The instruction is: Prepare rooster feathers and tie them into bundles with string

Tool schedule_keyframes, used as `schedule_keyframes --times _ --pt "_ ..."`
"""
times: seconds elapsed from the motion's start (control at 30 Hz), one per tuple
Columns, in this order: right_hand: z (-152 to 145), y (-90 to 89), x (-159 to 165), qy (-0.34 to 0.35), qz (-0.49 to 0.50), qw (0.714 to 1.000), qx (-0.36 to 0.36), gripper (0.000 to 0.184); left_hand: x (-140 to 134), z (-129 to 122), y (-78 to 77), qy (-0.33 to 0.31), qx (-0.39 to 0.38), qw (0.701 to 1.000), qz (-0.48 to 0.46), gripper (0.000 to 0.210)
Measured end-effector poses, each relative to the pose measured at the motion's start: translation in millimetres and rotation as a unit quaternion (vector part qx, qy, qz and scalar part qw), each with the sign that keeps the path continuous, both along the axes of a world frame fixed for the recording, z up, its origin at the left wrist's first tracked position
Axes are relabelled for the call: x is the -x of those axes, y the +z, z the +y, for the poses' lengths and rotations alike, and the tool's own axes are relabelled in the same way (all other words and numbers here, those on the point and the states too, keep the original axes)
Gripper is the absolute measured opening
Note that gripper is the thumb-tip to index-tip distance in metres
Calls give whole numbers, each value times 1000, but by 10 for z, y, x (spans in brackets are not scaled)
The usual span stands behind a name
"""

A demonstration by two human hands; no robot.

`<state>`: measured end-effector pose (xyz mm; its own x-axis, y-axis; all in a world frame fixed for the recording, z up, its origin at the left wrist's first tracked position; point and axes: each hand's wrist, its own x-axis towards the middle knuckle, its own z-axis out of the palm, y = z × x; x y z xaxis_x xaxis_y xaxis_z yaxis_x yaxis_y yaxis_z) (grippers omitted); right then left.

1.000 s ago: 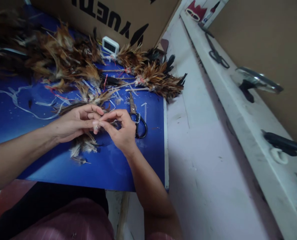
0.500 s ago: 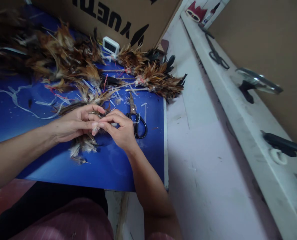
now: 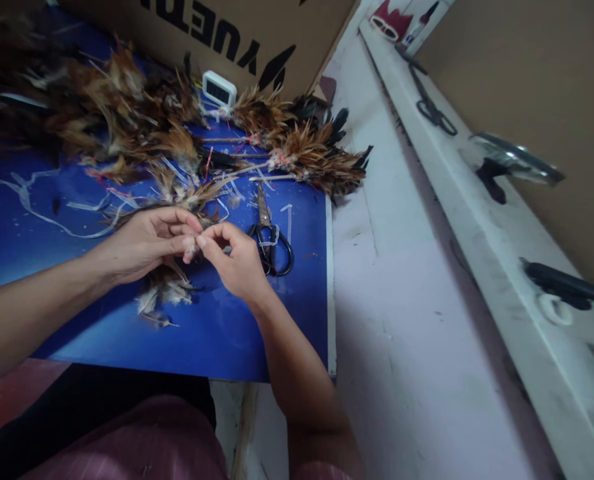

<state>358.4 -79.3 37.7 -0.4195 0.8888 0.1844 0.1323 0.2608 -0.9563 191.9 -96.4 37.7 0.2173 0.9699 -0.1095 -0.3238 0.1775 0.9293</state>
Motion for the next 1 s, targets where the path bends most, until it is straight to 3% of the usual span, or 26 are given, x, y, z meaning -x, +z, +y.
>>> schedule_keyframes --times 0.27,0.67,1.0 --pt "-12 26 10 -19 -11 998 54 23 18 7 -71 13 -53 997 62 24" --pt "-6 37 -13 3 -31 998 51 20 10 21 -77 -8 5 999 37 23" --pt "0 57 -28 42 10 997 66 28 -7 -2 -57 -30 -67 995 64 19"
